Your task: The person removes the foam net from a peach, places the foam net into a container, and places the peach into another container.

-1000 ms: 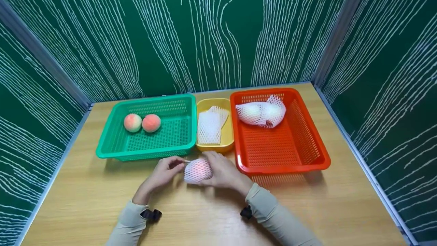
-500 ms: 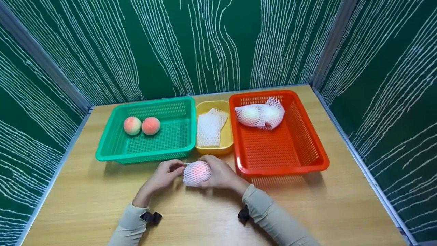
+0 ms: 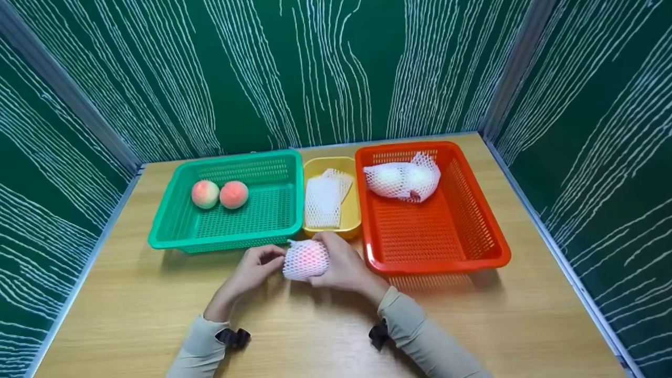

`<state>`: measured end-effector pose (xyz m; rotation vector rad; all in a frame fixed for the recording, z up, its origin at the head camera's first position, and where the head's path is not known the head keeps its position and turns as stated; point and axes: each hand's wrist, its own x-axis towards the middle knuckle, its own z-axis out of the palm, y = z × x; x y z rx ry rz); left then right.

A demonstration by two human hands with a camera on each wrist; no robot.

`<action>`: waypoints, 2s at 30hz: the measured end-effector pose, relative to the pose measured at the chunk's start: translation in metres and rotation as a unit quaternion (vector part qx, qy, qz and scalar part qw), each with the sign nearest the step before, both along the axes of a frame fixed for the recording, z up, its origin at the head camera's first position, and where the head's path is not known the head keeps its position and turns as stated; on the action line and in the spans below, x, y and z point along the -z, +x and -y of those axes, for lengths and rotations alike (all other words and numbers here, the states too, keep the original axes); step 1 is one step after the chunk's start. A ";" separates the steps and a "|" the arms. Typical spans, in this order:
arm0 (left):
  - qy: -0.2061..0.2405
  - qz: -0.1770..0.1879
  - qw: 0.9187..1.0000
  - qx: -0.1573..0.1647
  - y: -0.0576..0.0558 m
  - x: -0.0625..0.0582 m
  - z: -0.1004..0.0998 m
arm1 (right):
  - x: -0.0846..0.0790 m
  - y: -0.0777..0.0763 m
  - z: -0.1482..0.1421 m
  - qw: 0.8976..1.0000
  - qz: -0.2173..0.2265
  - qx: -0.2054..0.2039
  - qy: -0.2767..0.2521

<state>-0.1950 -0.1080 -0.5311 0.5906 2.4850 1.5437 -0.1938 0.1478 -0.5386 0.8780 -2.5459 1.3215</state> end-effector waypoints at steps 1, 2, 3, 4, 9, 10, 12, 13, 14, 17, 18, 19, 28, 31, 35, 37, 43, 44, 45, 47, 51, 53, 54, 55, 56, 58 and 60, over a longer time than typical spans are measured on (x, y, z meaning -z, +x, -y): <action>0.017 -0.003 1.000 0.000 0.000 -0.004 -0.002 | -0.004 0.000 -0.001 1.000 -0.007 0.000 0.000; 0.033 -0.005 0.999 0.000 0.001 -0.008 -0.003 | -0.009 0.000 -0.002 1.000 -0.012 -0.001 -0.001; 0.046 -0.010 0.999 -0.002 0.001 -0.011 -0.005 | -0.013 0.001 -0.002 1.000 -0.017 -0.002 -0.002; 0.057 -0.018 0.998 -0.004 0.002 -0.015 -0.007 | -0.016 0.002 -0.002 1.000 -0.024 -0.002 -0.004; 0.100 -0.048 0.994 -0.015 0.008 -0.031 -0.016 | -0.028 0.006 -0.003 0.999 -0.049 -0.005 -0.010; 0.112 -0.051 0.992 -0.011 0.011 -0.038 -0.017 | -0.030 0.007 -0.003 0.998 -0.054 -0.006 -0.008; 0.136 -0.050 0.989 0.003 0.017 -0.049 -0.019 | -0.032 0.007 -0.004 0.998 -0.064 -0.008 -0.002; 0.147 -0.048 0.988 0.010 0.020 -0.054 -0.020 | -0.034 0.008 -0.004 0.998 -0.068 -0.008 -0.001; 0.156 -0.049 0.986 0.017 0.022 -0.059 -0.022 | -0.035 0.008 -0.004 0.997 -0.072 -0.009 0.001; 0.178 -0.050 0.982 0.036 0.026 -0.070 -0.026 | -0.042 0.008 -0.005 0.996 -0.085 -0.011 0.000; 0.183 -0.048 0.981 0.038 0.025 -0.071 -0.027 | -0.045 0.008 -0.006 0.996 -0.088 -0.012 0.001; 0.188 -0.044 0.980 0.040 0.025 -0.073 -0.028 | -0.048 0.007 -0.006 0.996 -0.091 -0.014 0.002; 0.214 0.031 0.972 0.089 0.013 -0.062 -0.035 | -0.074 0.002 -0.009 0.991 -0.123 -0.025 0.038; 0.216 0.041 0.971 0.095 0.007 -0.050 -0.038 | -0.077 0.003 -0.009 0.991 -0.121 -0.025 0.048; 0.206 0.029 0.974 0.085 0.005 -0.047 -0.043 | -0.078 0.004 -0.009 0.991 -0.116 -0.023 0.054; 0.199 0.017 0.977 0.080 0.005 -0.047 -0.046 | -0.078 0.005 -0.010 0.992 -0.115 -0.020 0.054; 0.184 -0.009 0.980 0.069 0.011 -0.057 -0.048 | -0.078 0.007 -0.013 0.992 -0.116 -0.027 0.048; 0.181 -0.013 0.981 0.065 0.013 -0.062 -0.048 | -0.079 0.007 -0.013 0.992 -0.113 -0.031 0.048; 0.178 -0.016 0.982 0.062 0.015 -0.066 -0.048 | -0.080 0.007 -0.014 0.993 -0.107 -0.034 0.047; 0.174 -0.020 0.983 0.057 0.019 -0.072 -0.047 | -0.082 0.009 -0.016 0.994 -0.084 -0.040 0.050; 0.173 -0.019 0.983 0.054 0.023 -0.074 -0.044 | -0.089 0.015 -0.027 0.998 -0.025 -0.034 0.056; 0.176 -0.014 0.983 0.054 0.023 -0.074 -0.042 | -0.093 0.015 -0.034 0.999 0.002 -0.029 0.046; 0.179 -0.010 0.982 0.054 0.022 -0.074 -0.041 | -0.094 0.014 -0.037 0.999 0.016 -0.025 0.038; 0.183 -0.004 0.982 0.054 0.023 -0.073 -0.041 | -0.095 0.014 -0.040 0.999 0.030 -0.023 0.029; 0.187 0.002 0.981 0.055 0.023 -0.073 -0.040 | -0.095 0.013 -0.043 0.999 0.044 -0.021 0.022; 0.194 0.010 0.979 0.057 0.023 -0.071 -0.040 | -0.094 0.011 -0.048 0.998 0.065 -0.022 0.003; 0.196 0.013 0.979 0.058 0.024 -0.069 -0.039 | -0.092 0.011 -0.049 0.997 0.073 -0.015 -0.009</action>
